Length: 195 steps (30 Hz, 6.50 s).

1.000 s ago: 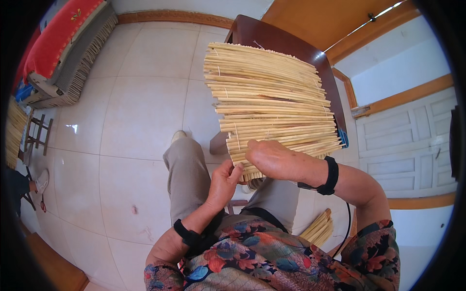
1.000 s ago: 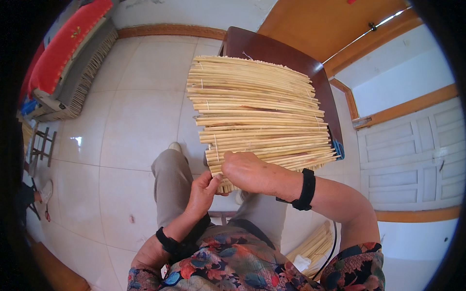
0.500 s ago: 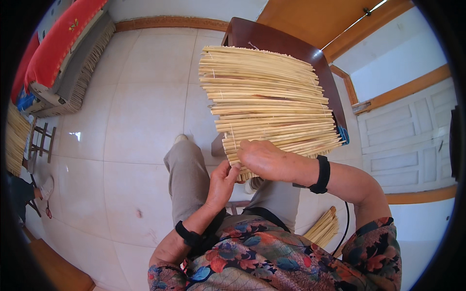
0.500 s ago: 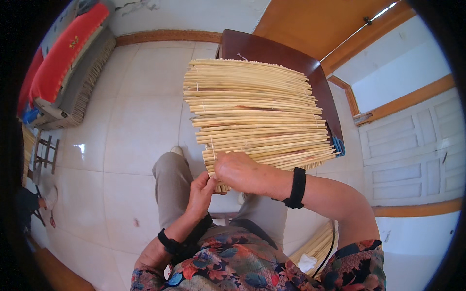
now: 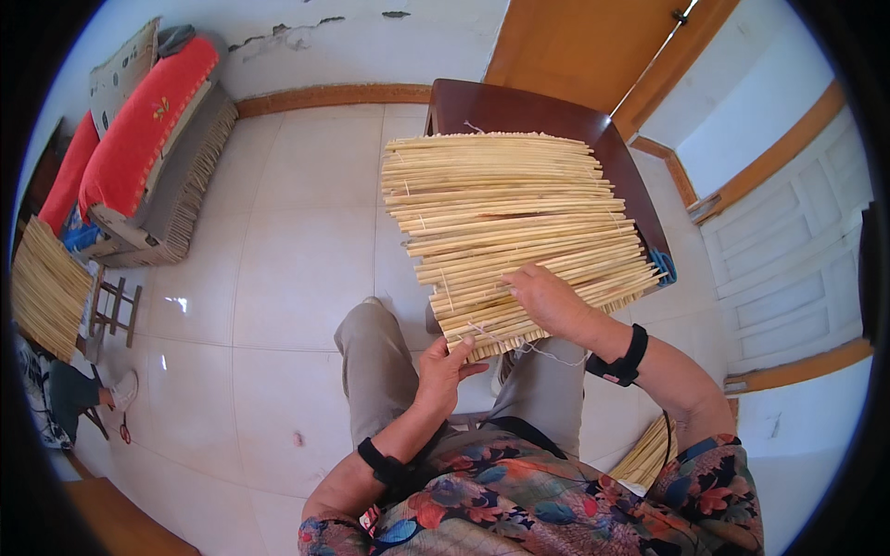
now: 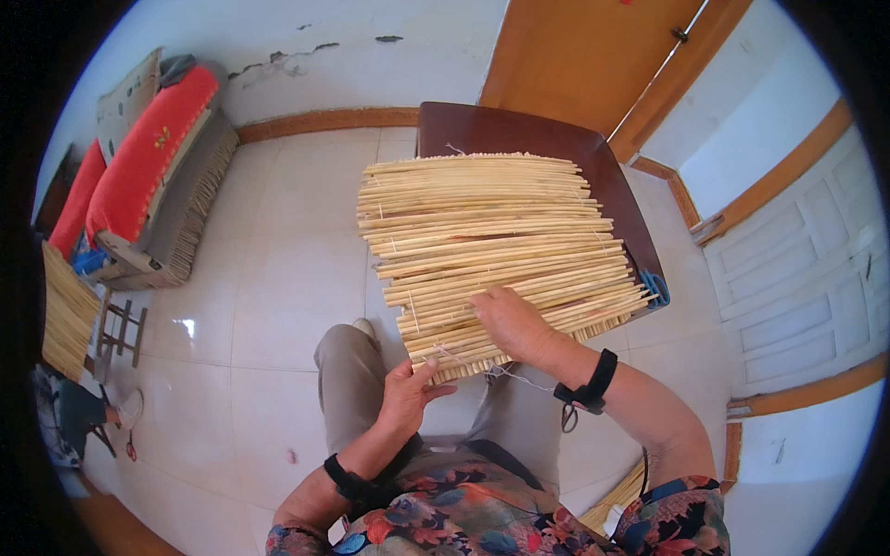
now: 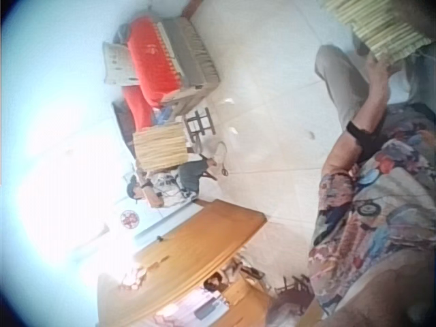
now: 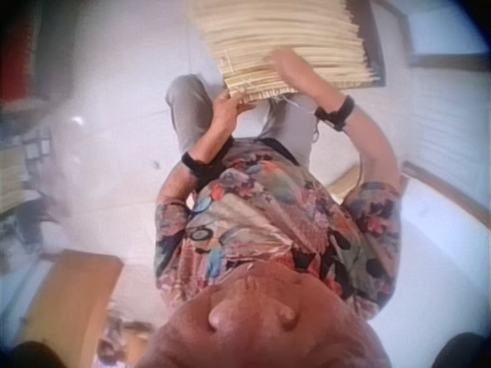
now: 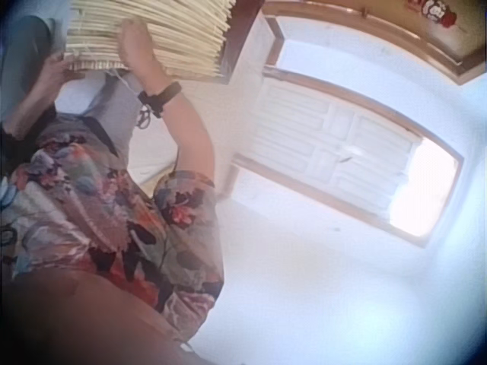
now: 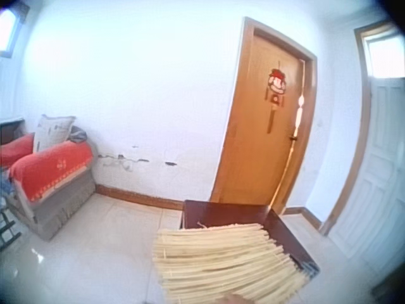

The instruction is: The person weaves together a bamboo mat using thread, threading it through the slats and tying knots by hand to secure the structure.

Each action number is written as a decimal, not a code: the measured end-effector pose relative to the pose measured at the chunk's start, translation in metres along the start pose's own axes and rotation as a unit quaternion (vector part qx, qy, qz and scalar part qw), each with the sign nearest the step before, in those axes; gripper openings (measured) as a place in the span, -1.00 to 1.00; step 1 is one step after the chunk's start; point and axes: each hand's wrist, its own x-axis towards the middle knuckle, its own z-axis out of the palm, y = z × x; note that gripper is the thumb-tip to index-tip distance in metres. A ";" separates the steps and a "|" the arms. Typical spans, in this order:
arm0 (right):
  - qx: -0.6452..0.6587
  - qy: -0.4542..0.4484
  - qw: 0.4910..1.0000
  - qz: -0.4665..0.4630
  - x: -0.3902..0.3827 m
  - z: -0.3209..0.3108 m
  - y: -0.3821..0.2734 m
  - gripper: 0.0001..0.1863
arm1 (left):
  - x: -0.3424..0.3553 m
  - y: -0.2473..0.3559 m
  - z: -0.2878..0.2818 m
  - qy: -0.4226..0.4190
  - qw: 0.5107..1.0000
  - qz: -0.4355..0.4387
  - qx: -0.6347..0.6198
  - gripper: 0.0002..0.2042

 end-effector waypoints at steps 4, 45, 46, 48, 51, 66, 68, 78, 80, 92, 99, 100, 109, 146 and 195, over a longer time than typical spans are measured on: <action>0.050 0.041 0.997 0.045 -0.008 0.001 -0.007 -0.68 | -0.001 0.004 0.007 0.014 0.998 0.060 -0.025 -0.76; 0.558 0.499 0.612 -0.255 -0.141 -0.173 -0.067 -0.56 | -0.187 0.166 0.248 -0.049 0.471 0.667 0.575 -0.76; 0.561 0.507 0.605 -0.250 -0.141 -0.172 -0.064 -0.55 | -0.185 0.166 0.253 -0.077 0.444 0.675 0.584 -0.76; 0.597 0.495 0.584 -0.241 -0.138 -0.168 -0.057 -0.57 | -0.181 0.161 0.256 -0.094 0.407 0.672 0.611 -0.76; 0.651 0.501 0.532 -0.206 -0.122 -0.143 -0.041 -0.61 | -0.160 0.149 0.253 -0.108 0.326 0.649 0.679 -0.74; 0.372 0.353 0.849 0.130 -0.111 0.049 -0.019 -0.68 | -0.071 0.056 0.112 -0.106 0.345 0.580 0.731 -0.88; 0.343 0.316 0.877 0.114 -0.123 0.059 -0.024 -0.67 | -0.076 0.056 0.108 -0.108 0.362 0.572 0.728 -0.89; 0.781 0.177 0.599 -0.006 -0.131 0.030 -0.061 -0.67 | -0.092 0.074 0.112 -0.138 0.441 0.557 0.690 -0.86; 0.751 0.215 0.624 -0.031 -0.126 0.035 -0.061 -0.65 | -0.090 0.076 0.114 -0.134 0.446 0.562 0.683 -0.85; 0.790 0.318 0.517 -0.083 -0.110 0.054 -0.075 -0.57 | -0.087 0.077 0.125 -0.133 0.461 0.588 0.651 -0.80; 0.538 0.402 0.734 -0.100 -0.109 0.053 -0.063 -0.54 | -0.090 0.079 0.130 -0.135 0.467 0.581 0.652 -0.81; 0.538 0.396 0.736 -0.112 -0.109 0.051 -0.062 -0.50 | -0.090 0.079 0.130 -0.140 0.471 0.576 0.653 -0.82; 0.718 0.342 0.599 -0.091 -0.115 0.043 -0.065 -0.70 | -0.087 0.071 0.133 -0.118 0.465 0.588 0.651 -0.82; 0.661 0.254 0.702 -0.076 -0.126 0.048 -0.044 -0.58 | -0.086 0.068 0.130 -0.096 0.488 0.579 0.646 -0.79; 0.634 0.264 0.722 -0.086 -0.114 0.042 -0.047 -0.61 | -0.090 0.070 0.125 -0.087 0.475 0.573 0.662 -0.79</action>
